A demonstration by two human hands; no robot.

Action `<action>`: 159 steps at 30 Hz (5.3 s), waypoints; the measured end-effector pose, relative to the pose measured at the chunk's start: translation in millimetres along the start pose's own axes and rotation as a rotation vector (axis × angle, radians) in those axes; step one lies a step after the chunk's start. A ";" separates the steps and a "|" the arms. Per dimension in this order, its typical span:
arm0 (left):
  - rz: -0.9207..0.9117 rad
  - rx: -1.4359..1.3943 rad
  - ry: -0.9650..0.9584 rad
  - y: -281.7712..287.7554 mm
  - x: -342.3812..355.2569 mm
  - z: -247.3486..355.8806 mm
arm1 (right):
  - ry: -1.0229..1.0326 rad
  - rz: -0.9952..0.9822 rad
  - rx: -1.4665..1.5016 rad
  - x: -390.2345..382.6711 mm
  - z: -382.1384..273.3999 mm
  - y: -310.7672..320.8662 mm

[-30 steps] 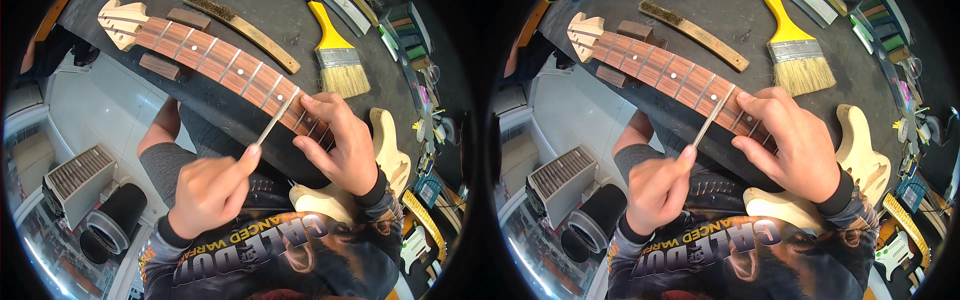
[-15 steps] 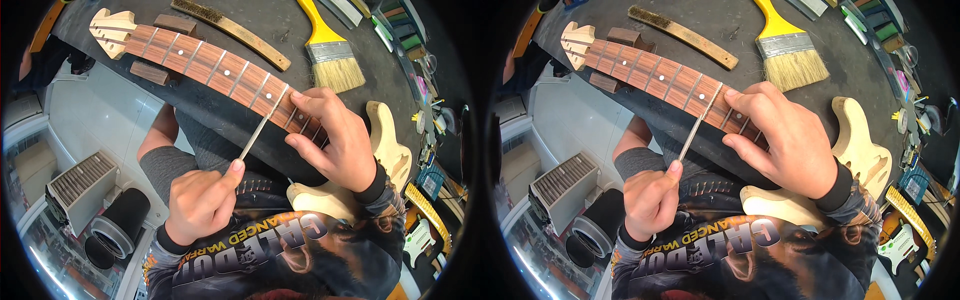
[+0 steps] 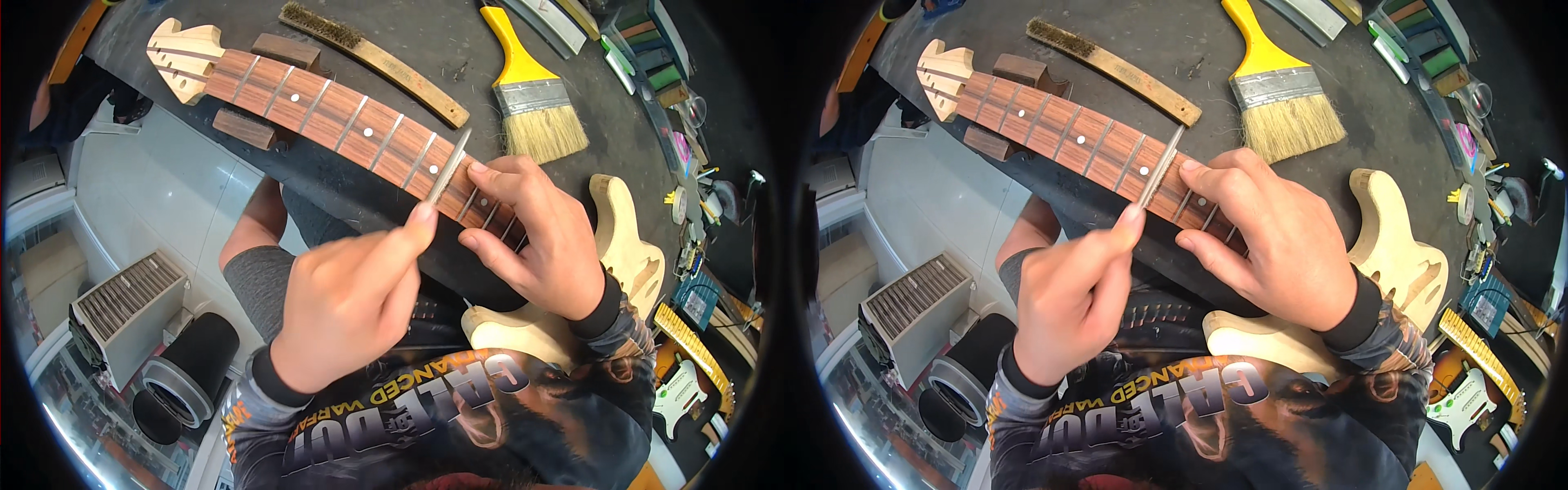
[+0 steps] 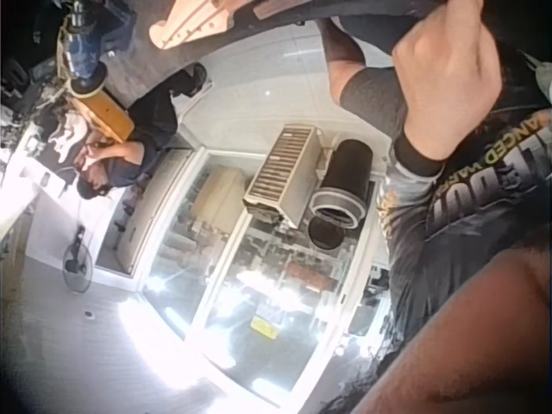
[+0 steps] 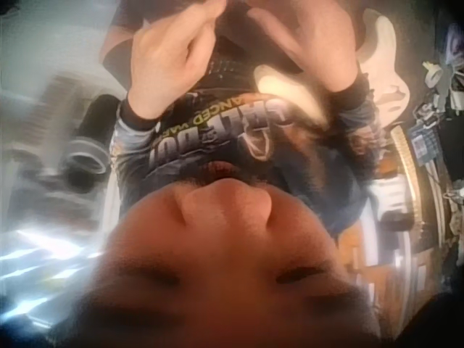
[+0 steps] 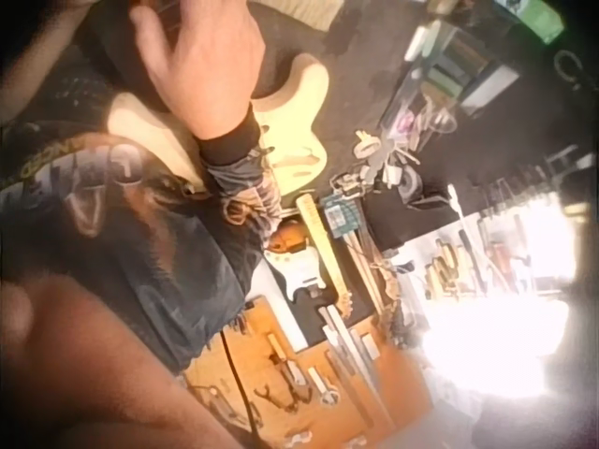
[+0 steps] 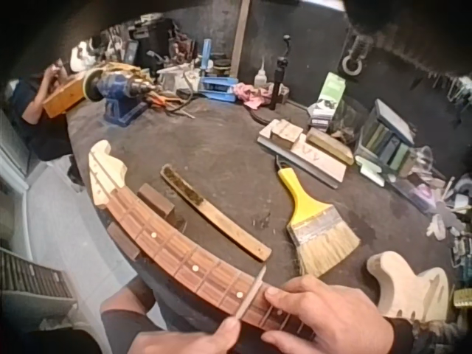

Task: The person files the frets on a guitar neck using a small hand file, sweeps debris off the fretboard with a brush, and continues filing the frets.

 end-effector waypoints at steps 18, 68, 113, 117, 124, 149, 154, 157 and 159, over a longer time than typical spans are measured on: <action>0.372 -0.773 0.237 16.3 -22.4 -35.3 | 0.097 -0.013 -0.110 6.9 -7.6 0.1; 0.028 0.167 -0.044 -8.3 -7.8 1.3 | 0.177 0.058 -0.106 4.3 -11.6 0.3; 0.011 0.108 -0.029 12.3 -63.6 7.6 | 0.199 0.051 -0.118 4.3 -12.9 -1.0; 0.050 0.105 -0.051 -1.9 -25.7 1.6 | 0.177 0.028 -0.127 4.2 -14.5 0.4; -0.009 0.103 -0.007 9.7 -58.7 1.7 | 0.192 0.044 -0.129 5.5 -15.3 -1.7; 0.118 0.029 -0.098 -15.8 -11.4 -10.5 | 0.177 0.024 -0.127 4.7 -16.3 -1.0; 0.008 0.116 -0.067 6.4 -61.3 -6.0 | 0.163 0.031 -0.131 4.2 -15.6 0.2; 0.062 0.050 -0.009 17.8 -90.5 3.1 | 0.205 0.027 -0.112 7.1 -16.8 -0.6; 0.066 0.045 -0.029 16.1 -80.0 2.7 | 0.170 0.007 -0.124 6.2 -16.1 0.9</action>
Point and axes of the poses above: each hand's wrist, its own x-axis towards the middle knuckle, its own y-axis out of the back of the hand, z = x × y, the point moved 3 cm from there along x, towards the middle knuckle, and after that the axes turned 4 degrees about x, right-handed, at the moved point
